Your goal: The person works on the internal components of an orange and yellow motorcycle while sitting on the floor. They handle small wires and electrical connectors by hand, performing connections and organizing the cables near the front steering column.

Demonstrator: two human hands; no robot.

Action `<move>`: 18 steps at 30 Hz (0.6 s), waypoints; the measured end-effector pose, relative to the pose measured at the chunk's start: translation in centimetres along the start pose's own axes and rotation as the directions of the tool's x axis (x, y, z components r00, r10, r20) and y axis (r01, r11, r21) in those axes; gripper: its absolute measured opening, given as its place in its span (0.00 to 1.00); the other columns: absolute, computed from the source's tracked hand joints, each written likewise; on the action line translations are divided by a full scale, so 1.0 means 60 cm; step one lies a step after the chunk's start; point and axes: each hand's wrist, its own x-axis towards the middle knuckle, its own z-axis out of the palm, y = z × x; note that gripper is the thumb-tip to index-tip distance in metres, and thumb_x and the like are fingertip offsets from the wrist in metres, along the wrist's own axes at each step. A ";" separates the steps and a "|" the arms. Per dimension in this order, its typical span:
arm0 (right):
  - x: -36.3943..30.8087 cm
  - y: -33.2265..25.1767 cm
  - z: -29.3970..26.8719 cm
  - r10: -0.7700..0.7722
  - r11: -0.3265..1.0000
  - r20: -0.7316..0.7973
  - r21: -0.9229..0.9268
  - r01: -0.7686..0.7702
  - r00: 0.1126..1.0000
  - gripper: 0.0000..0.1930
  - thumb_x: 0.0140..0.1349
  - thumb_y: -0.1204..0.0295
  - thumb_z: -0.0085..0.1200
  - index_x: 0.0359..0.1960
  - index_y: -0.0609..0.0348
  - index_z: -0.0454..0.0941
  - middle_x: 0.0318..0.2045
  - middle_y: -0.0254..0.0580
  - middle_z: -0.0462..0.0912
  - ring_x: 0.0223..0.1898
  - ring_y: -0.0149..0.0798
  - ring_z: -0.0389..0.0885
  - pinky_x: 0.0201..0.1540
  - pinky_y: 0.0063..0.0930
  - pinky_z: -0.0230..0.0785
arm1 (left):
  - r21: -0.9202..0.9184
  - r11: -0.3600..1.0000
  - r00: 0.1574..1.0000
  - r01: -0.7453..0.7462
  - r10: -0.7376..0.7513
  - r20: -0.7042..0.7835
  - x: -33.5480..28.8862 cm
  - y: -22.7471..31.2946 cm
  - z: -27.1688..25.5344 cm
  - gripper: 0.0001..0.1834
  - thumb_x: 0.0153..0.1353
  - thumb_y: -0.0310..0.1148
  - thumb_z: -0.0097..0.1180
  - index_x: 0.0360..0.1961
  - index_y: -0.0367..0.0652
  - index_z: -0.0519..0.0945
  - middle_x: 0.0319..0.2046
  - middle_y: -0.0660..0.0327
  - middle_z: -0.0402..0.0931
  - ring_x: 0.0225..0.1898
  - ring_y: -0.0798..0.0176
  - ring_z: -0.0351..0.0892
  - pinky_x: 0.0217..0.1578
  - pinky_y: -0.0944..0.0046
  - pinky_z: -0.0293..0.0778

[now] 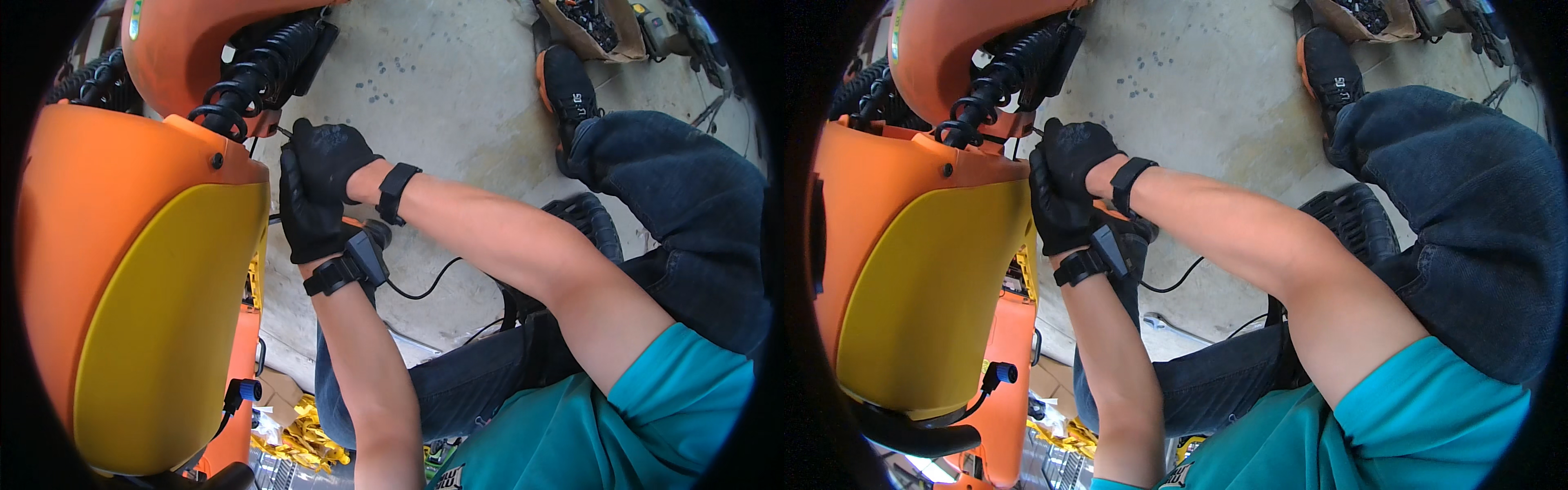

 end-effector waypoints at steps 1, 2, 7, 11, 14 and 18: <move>0.001 0.002 -0.002 -0.017 1.000 0.008 0.004 0.017 1.000 0.18 0.60 0.63 0.54 0.44 0.66 0.71 0.33 0.57 0.84 0.38 0.58 0.84 0.40 0.45 0.75 | -0.051 0.998 0.999 0.025 -0.026 -0.020 0.004 0.000 0.004 0.22 0.75 0.43 0.44 0.63 0.42 0.70 0.56 0.59 0.74 0.57 0.62 0.73 0.61 0.62 0.66; 0.003 0.005 -0.005 -0.026 1.000 0.037 -0.001 0.026 0.999 0.19 0.60 0.63 0.54 0.44 0.66 0.71 0.33 0.57 0.84 0.39 0.58 0.84 0.40 0.45 0.75 | -0.104 0.993 0.998 0.048 -0.051 -0.034 0.007 0.001 0.005 0.21 0.75 0.43 0.44 0.63 0.43 0.70 0.56 0.60 0.74 0.57 0.63 0.73 0.61 0.62 0.66; 0.013 0.012 -0.018 -0.055 0.998 0.085 -0.033 0.058 0.995 0.19 0.60 0.62 0.54 0.44 0.66 0.72 0.34 0.58 0.84 0.39 0.58 0.84 0.40 0.45 0.76 | 0.133 0.987 0.993 -0.090 0.079 0.086 0.017 -0.006 -0.002 0.21 0.75 0.43 0.43 0.62 0.44 0.71 0.56 0.61 0.74 0.56 0.64 0.73 0.60 0.63 0.66; 0.004 0.005 -0.016 -0.081 0.994 0.020 -0.072 0.082 0.997 0.18 0.61 0.61 0.53 0.43 0.65 0.72 0.33 0.58 0.84 0.38 0.57 0.84 0.39 0.45 0.76 | -0.267 0.963 0.998 0.035 -0.019 0.064 0.013 -0.018 -0.006 0.20 0.75 0.43 0.45 0.61 0.44 0.72 0.56 0.60 0.75 0.56 0.62 0.73 0.61 0.61 0.66; -0.003 -0.001 -0.012 -0.058 0.997 -0.024 -0.054 0.056 0.998 0.18 0.62 0.61 0.52 0.43 0.65 0.72 0.32 0.57 0.84 0.37 0.57 0.84 0.38 0.44 0.76 | -0.350 0.936 0.995 0.041 -0.005 0.104 0.012 -0.019 -0.008 0.20 0.75 0.43 0.44 0.60 0.43 0.73 0.56 0.59 0.75 0.57 0.62 0.73 0.62 0.61 0.66; -0.003 -0.004 -0.012 -0.020 0.999 -0.021 -0.044 0.019 1.000 0.17 0.62 0.61 0.52 0.43 0.64 0.72 0.30 0.55 0.84 0.35 0.56 0.84 0.36 0.44 0.76 | -0.351 0.935 0.995 0.060 -0.028 0.097 0.018 -0.017 -0.009 0.21 0.74 0.44 0.46 0.59 0.43 0.74 0.56 0.58 0.76 0.56 0.60 0.74 0.61 0.59 0.67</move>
